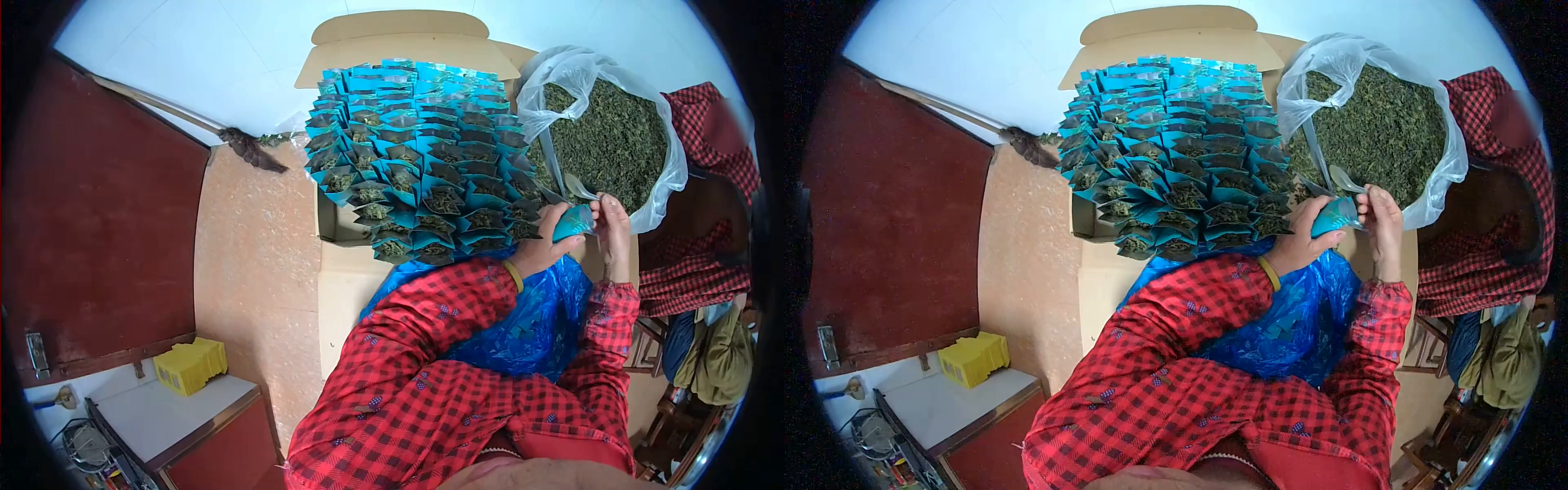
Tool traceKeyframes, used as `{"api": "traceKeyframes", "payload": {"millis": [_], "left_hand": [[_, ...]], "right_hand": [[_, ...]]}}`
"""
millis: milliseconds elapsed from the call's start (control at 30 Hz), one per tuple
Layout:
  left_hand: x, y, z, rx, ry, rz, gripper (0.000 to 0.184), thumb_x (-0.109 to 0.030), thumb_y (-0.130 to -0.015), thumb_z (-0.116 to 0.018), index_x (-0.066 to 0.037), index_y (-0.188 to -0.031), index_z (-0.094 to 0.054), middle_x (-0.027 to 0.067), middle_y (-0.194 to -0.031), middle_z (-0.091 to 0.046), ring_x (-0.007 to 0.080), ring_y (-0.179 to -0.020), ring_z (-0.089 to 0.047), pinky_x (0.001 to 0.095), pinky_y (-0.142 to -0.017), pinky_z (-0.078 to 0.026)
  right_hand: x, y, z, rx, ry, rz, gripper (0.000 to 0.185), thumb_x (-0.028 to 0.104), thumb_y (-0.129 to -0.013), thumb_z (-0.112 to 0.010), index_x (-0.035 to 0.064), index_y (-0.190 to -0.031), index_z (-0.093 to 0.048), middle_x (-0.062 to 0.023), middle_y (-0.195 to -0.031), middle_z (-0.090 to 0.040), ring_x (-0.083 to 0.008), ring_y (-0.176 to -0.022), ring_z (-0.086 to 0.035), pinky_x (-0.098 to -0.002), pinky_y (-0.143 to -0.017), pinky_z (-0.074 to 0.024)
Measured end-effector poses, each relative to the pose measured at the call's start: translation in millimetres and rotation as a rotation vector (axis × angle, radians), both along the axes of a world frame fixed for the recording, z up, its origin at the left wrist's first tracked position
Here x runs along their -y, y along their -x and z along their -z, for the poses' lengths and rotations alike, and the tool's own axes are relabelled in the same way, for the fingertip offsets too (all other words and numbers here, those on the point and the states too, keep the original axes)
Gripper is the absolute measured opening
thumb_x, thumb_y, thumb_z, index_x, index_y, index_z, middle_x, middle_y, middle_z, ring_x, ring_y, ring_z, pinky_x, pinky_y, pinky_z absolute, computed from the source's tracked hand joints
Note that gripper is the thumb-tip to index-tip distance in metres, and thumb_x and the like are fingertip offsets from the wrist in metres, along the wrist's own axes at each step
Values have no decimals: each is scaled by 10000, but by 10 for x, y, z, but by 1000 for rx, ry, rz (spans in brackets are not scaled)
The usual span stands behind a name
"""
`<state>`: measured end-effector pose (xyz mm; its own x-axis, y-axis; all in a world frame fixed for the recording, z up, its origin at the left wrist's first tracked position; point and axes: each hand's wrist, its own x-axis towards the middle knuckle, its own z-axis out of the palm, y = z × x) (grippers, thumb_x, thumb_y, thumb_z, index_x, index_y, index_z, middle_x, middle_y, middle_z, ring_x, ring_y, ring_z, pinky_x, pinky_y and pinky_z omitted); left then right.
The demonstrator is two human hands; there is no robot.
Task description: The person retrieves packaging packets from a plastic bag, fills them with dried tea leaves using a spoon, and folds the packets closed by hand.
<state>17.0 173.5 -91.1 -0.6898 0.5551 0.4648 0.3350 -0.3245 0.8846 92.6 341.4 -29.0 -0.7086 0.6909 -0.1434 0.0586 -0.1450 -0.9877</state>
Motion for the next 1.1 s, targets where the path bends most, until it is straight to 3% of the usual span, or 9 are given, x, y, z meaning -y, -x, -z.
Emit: {"api": "traceKeyframes", "payload": {"millis": [100, 267, 333, 567, 733, 833, 1000, 1100], "left_hand": [[-37, -51, 94, -21, 36, -82, 575, -235, -799, -744, -27, -1271, -490, 174, -1135, -578, 324, -1077, -566, 411, -936, -434], [50, 19, -87, 27, 51, 44, 561, -196, -769, -761, -26, -1245, -518, 165, -1115, -601, 325, -1050, -584, 420, -917, -449], [70, 49, -153, -40, 104, -35, 555, -196, -766, -762, -22, -1237, -524, 179, -1109, -605, 345, -1021, -587, 434, -884, -455], [-50, 101, -11, -112, 142, -183, 556, -214, -772, -770, -19, -1232, -527, 187, -1109, -606, 366, -1012, -580, 444, -881, -444], [-80, 131, -35, -142, 172, -241, 580, -228, -771, -783, -15, -1240, -516, 184, -1109, -605, 371, -1001, -579, 447, -873, -442], [-88, 133, -37, -174, 155, -257, 597, -233, -766, -789, -16, -1246, -507, 185, -1102, -606, 375, -997, -576, 456, -863, -438], [-105, 146, -7, -197, 159, -251, 628, -245, -755, -801, -20, -1256, -495, 187, -1099, -603, 384, -994, -568, 472, -853, -426], [-109, 140, -3, -202, 144, -261, 640, -259, -755, -799, -24, -1265, -491, 191, -1104, -600, 386, -1009, -561, 476, -864, -415]], "right_hand": [[28, 6, 72, 117, -155, -11, 210, 262, -978, -572, 79, -1035, -656, -2, -859, -673, -44, -705, -572, -201, -556, -473], [35, 200, 90, 219, -356, 89, 163, 172, -974, -542, 40, -986, -637, -23, -826, -681, -74, -649, -607, -237, -562, -497], [-4, 292, 75, 210, -390, 167, 160, 159, -971, -541, 27, -972, -631, -36, -813, -686, -91, -643, -627, -258, -576, -511], [-226, 380, 121, 239, -885, 323, 147, 124, -947, -544, 0, -962, -621, -80, -797, -695, -138, -682, -672, -306, -632, -529], [-102, 133, -19, 170, -844, 279, 149, 134, -976, -539, 7, -1013, -607, -41, -883, -686, -104, -754, -647, -262, -647, -518], [97, -1, -277, 130, -740, 247, 141, 113, -941, -554, 1, -999, -617, -112, -805, -682, -177, -692, -669, -294, -649, -521], [413, -193, -669, 72, -740, 126, 127, 106, -939, -556, 13, -1007, -612, -114, -827, -671, -177, -708, -663, -295, -651, -511], [576, -287, -895, 273, -980, 23, 116, 77, -918, -564, 36, -1013, -616, -103, -842, -662, -219, -716, -659, -324, -639, -509]]}}
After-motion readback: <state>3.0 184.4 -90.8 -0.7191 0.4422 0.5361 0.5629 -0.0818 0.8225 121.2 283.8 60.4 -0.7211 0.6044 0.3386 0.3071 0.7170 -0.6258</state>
